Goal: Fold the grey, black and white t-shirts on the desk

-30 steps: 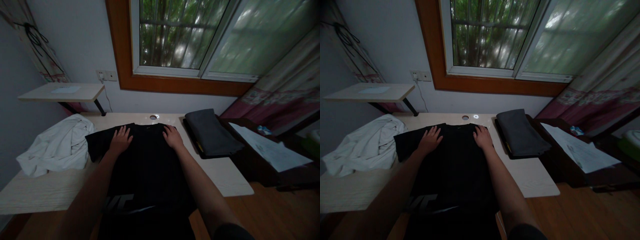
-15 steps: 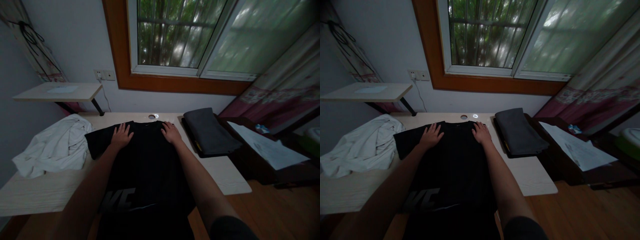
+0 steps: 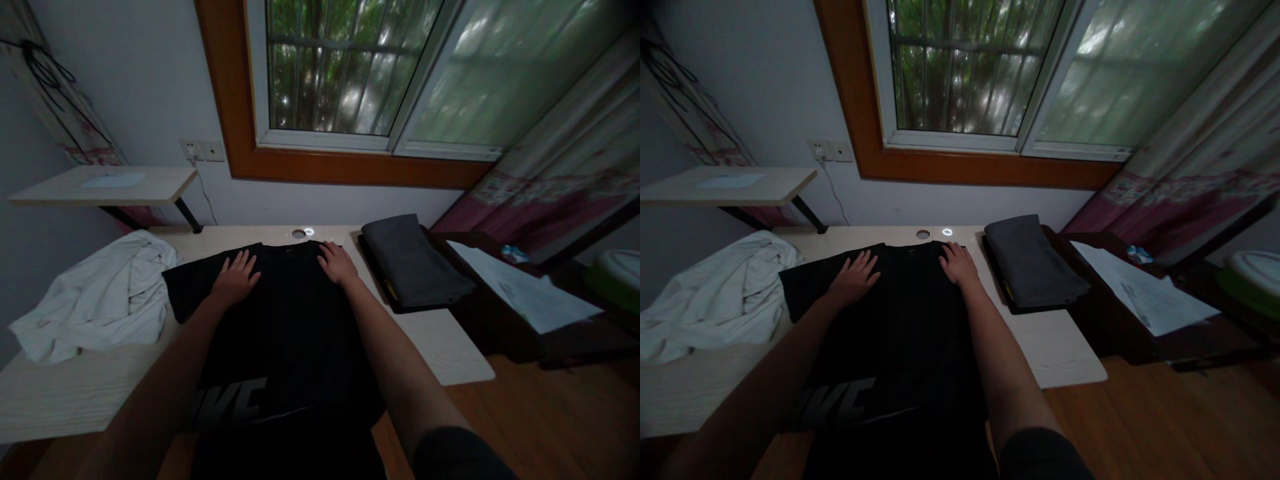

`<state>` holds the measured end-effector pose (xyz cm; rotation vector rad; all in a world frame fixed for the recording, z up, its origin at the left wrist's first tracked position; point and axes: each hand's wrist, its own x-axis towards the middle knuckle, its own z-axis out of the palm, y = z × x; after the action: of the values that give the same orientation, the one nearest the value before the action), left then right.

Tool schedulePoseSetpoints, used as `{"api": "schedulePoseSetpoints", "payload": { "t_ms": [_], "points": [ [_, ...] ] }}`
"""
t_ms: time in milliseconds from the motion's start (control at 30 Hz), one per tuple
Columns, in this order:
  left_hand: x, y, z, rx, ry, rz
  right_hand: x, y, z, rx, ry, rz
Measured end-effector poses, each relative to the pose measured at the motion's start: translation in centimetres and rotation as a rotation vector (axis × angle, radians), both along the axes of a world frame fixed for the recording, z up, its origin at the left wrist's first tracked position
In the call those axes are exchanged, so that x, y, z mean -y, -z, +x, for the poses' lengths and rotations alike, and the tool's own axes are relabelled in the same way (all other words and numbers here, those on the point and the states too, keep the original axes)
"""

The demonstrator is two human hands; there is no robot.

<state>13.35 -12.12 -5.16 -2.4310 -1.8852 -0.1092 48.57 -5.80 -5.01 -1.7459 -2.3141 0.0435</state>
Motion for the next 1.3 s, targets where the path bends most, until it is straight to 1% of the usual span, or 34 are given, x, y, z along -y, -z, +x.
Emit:
{"api": "schedulePoseSetpoints", "payload": {
  "t_ms": [133,300,367,467,600,667,733,833,967,1000,1067,1167,1300],
  "points": [
    [0.1,-0.2,-1.1,-0.006,0.023,0.006,0.1,-0.1,0.0,-0.001,0.000,-0.001],
    [0.3,-0.6,-3.2,-0.026,-0.023,0.052,0.1,-0.1,-0.1,-0.009,0.001,0.007],
    [0.6,-1.2,-4.4,-0.035,-0.019,0.076,0.1,-0.1,-0.1,-0.010,0.007,0.011],
    [1.1,-2.8,-6.6,-0.047,-0.049,0.103,0.2,-0.1,-0.2,-0.017,0.014,0.024],
    [2.6,-5.2,-9.9,-0.055,-0.193,0.114,0.3,-0.2,-0.3,-0.023,0.021,0.033],
    [3.7,-6.1,-11.4,-0.078,-0.309,0.107,0.4,-0.2,-0.3,-0.021,0.024,0.035],
    [4.6,-6.7,-12.5,-0.103,-0.388,0.089,0.4,-0.3,-0.4,-0.019,0.026,0.035],
    [5.3,-6.8,-13.6,-0.103,-0.439,0.064,0.5,-0.4,-0.4,-0.017,0.027,0.034],
    [4.8,-6.5,-14.3,-0.038,-0.438,0.036,0.5,-0.5,-0.5,-0.020,0.031,0.031],
    [4.5,-6.5,-14.3,-0.002,-0.435,0.055,0.5,-0.6,-0.5,-0.021,0.031,0.033],
    [4.1,-6.9,-14.1,0.094,-0.430,0.144,0.6,-0.6,-0.5,-0.021,0.032,0.038],
    [3.8,-8.2,-13.1,0.223,-0.416,0.310,0.5,-0.5,-0.4,-0.020,0.035,0.042],
    [3.6,-10.4,-11.1,0.295,-0.351,0.413,0.5,-0.4,-0.4,-0.021,0.038,0.042]
  ]
}}
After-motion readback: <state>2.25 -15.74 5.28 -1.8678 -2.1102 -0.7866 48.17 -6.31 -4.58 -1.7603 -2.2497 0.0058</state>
